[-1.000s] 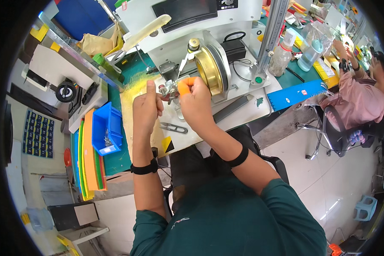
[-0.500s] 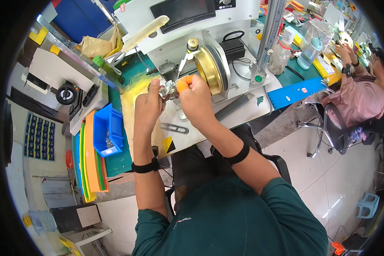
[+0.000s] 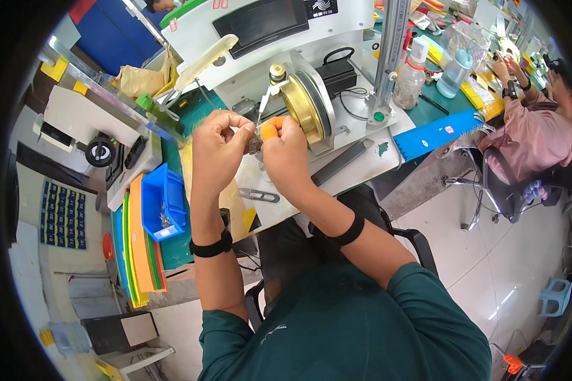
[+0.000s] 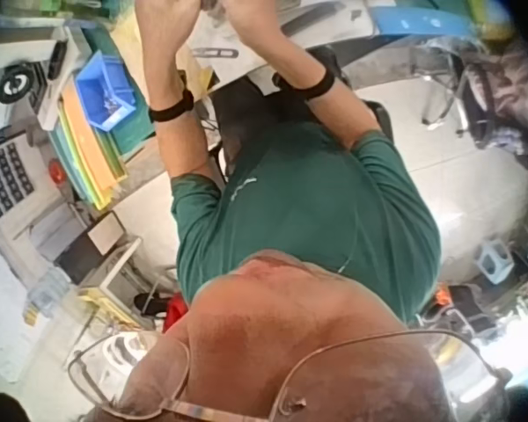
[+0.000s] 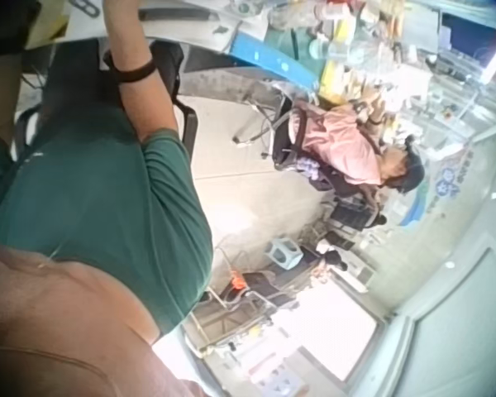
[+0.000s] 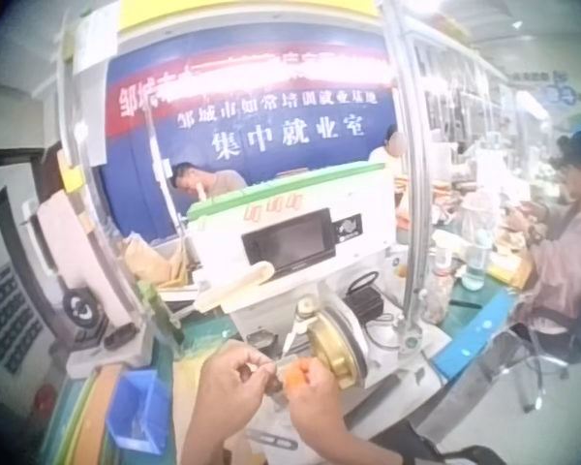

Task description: Using a small rotating lathe and precision tools to process metal components.

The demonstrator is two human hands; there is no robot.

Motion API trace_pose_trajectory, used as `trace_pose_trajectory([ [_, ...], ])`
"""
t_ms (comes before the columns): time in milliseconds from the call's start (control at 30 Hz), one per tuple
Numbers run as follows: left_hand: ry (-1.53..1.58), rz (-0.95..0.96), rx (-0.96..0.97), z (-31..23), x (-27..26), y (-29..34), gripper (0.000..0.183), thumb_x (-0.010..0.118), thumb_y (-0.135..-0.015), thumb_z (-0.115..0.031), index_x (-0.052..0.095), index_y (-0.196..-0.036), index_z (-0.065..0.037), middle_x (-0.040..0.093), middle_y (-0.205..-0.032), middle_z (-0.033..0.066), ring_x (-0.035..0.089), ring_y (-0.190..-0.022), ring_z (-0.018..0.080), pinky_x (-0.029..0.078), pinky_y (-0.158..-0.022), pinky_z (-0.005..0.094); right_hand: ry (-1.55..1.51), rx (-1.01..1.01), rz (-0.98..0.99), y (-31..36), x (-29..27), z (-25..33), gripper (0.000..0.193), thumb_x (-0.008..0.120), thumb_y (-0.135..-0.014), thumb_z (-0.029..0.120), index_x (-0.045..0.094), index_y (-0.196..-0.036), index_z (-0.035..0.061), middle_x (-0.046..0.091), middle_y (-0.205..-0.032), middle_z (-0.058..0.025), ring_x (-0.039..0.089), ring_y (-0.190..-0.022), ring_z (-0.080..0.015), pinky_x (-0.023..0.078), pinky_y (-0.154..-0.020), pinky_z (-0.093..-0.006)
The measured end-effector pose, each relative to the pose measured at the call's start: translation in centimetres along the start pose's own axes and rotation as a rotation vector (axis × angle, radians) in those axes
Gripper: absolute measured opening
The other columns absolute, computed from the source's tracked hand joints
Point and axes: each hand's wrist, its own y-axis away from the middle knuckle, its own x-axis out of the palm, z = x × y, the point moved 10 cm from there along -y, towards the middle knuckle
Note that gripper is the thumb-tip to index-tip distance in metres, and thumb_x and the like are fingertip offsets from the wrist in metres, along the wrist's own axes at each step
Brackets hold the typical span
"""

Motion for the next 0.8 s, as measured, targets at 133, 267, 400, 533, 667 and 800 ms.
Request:
trace_pose_trajectory([
  [133, -0.004, -0.026, 0.013, -0.3, 0.1, 0.2, 0.009, 0.076, -0.085, -0.006, 0.072, -0.087, 0.002, 0.062, -0.084, 0.0043, 0.045, -0.062, 0.0103, 0.038, -0.059, 0.0279, -0.031, -0.012, 0.007, 0.1, 0.1, 0.4, 0.010, 0.057, -0.093, 0.000, 0.061, -0.101, -0.0039, 0.060, -0.085, -0.0037, 0.052, -0.072, -0.0073, 0.043, -0.061, -0.0264],
  [267, 0.021, -0.033, 0.005, 0.3, -0.3, 0.7, 0.006, 0.075, -0.084, -0.005, 0.073, -0.087, 0.001, 0.063, -0.085, 0.0083, 0.049, -0.064, 0.0145, 0.041, -0.061, 0.0306, -0.062, -0.007, 0.038, -0.1, 0.3, 0.1, 0.009, 0.058, -0.092, -0.001, 0.061, -0.101, -0.0036, 0.060, -0.087, -0.0038, 0.052, -0.073, -0.0071, 0.043, -0.061, -0.0255],
  [400, 0.187, -0.032, -0.039, 2.0, 0.0, 1.1, 0.007, 0.077, -0.084, -0.004, 0.073, -0.088, 0.001, 0.063, -0.087, 0.0051, 0.044, -0.064, 0.0103, 0.038, -0.060, 0.0274, -0.116, 0.011, 0.087, -0.1, 0.7, 0.1, 0.008, 0.059, -0.092, 0.000, 0.060, -0.099, -0.0030, 0.060, -0.087, -0.0035, 0.051, -0.072, -0.0068, 0.042, -0.060, -0.0246],
  [533, 0.210, -0.027, -0.055, 1.9, 0.0, 1.2, 0.008, 0.078, -0.083, -0.003, 0.075, -0.089, 0.001, 0.065, -0.091, 0.0036, 0.042, -0.065, 0.0073, 0.036, -0.060, 0.0255, -0.131, 0.041, 0.104, 0.1, 0.8, 0.3, 0.007, 0.059, -0.093, 0.002, 0.060, -0.099, -0.0022, 0.059, -0.085, -0.0026, 0.050, -0.069, -0.0062, 0.040, -0.059, -0.0240],
  [667, 0.218, -0.076, -0.028, 1.4, -0.1, 1.5, 0.006, 0.077, -0.083, -0.001, 0.072, -0.086, 0.001, 0.064, -0.091, 0.0057, 0.046, -0.066, 0.0108, 0.039, -0.060, 0.0270, -0.101, 0.050, 0.116, 0.1, 1.1, 0.4, 0.008, 0.058, -0.095, 0.005, 0.060, -0.099, -0.0011, 0.058, -0.081, -0.0013, 0.049, -0.067, -0.0055, 0.039, -0.057, -0.0238],
  [800, -0.011, -0.157, 0.252, -4.3, -0.1, 3.4, 0.010, 0.074, -0.084, 0.004, 0.064, -0.087, 0.002, 0.062, -0.092, 0.0118, 0.057, -0.073, 0.0208, 0.047, -0.067, 0.0315, -0.063, 0.062, 0.122, 1.5, -0.3, 1.3, 0.010, 0.056, -0.098, 0.008, 0.061, -0.101, 0.0002, 0.056, -0.078, 0.0002, 0.049, -0.065, -0.0056, 0.037, -0.055, -0.0242],
])
